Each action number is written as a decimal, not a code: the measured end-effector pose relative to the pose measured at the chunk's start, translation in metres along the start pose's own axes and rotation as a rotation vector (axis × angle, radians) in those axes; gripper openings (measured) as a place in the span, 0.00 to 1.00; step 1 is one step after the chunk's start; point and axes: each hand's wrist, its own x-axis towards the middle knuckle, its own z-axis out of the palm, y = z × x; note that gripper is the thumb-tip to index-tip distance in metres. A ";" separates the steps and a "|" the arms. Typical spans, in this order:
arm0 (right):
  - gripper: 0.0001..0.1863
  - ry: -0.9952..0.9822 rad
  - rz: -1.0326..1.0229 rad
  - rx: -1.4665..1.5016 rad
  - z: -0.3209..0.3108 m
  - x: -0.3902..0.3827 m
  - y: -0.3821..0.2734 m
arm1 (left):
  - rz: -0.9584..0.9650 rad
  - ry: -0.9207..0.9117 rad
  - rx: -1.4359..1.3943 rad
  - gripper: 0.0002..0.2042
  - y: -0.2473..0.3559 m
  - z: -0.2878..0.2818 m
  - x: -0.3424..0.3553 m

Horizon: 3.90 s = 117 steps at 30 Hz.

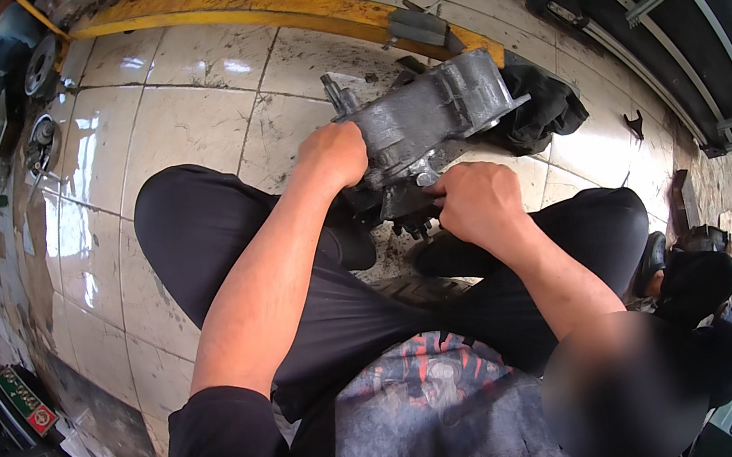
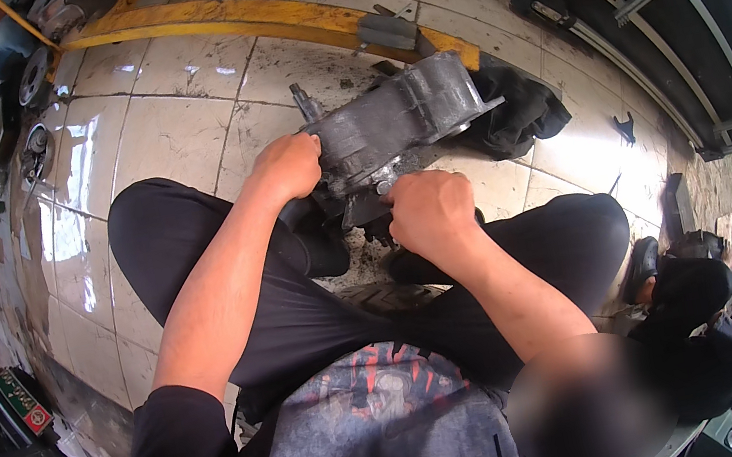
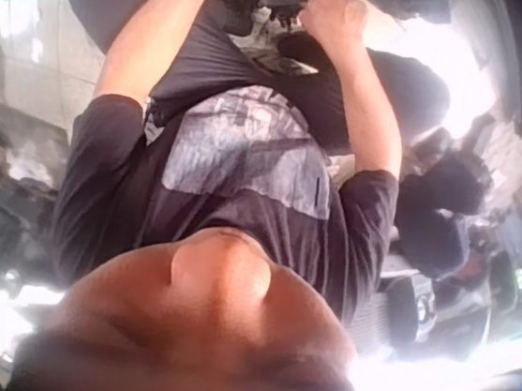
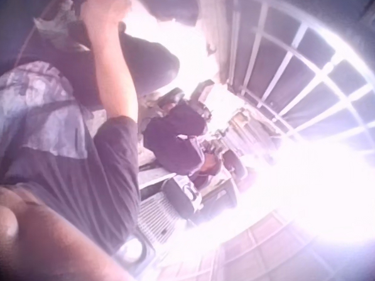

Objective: The person sits on the floor and uses a metal file to scrape and clean a specific area on a dark mechanical component. They hold the part steady with one hand while filing with the other, occasionally adjusting their grip to access different angles of the same spot.

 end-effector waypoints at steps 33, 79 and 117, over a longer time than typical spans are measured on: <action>0.20 -0.154 0.179 0.695 0.048 -0.070 0.029 | 0.056 0.045 -0.001 0.14 -0.010 0.005 0.013; 0.21 0.033 0.037 0.625 0.076 -0.079 0.026 | 0.052 0.024 -0.033 0.12 -0.006 0.006 0.006; 0.16 0.012 0.086 0.510 0.041 -0.076 0.026 | 0.051 0.031 0.003 0.16 -0.005 0.000 0.003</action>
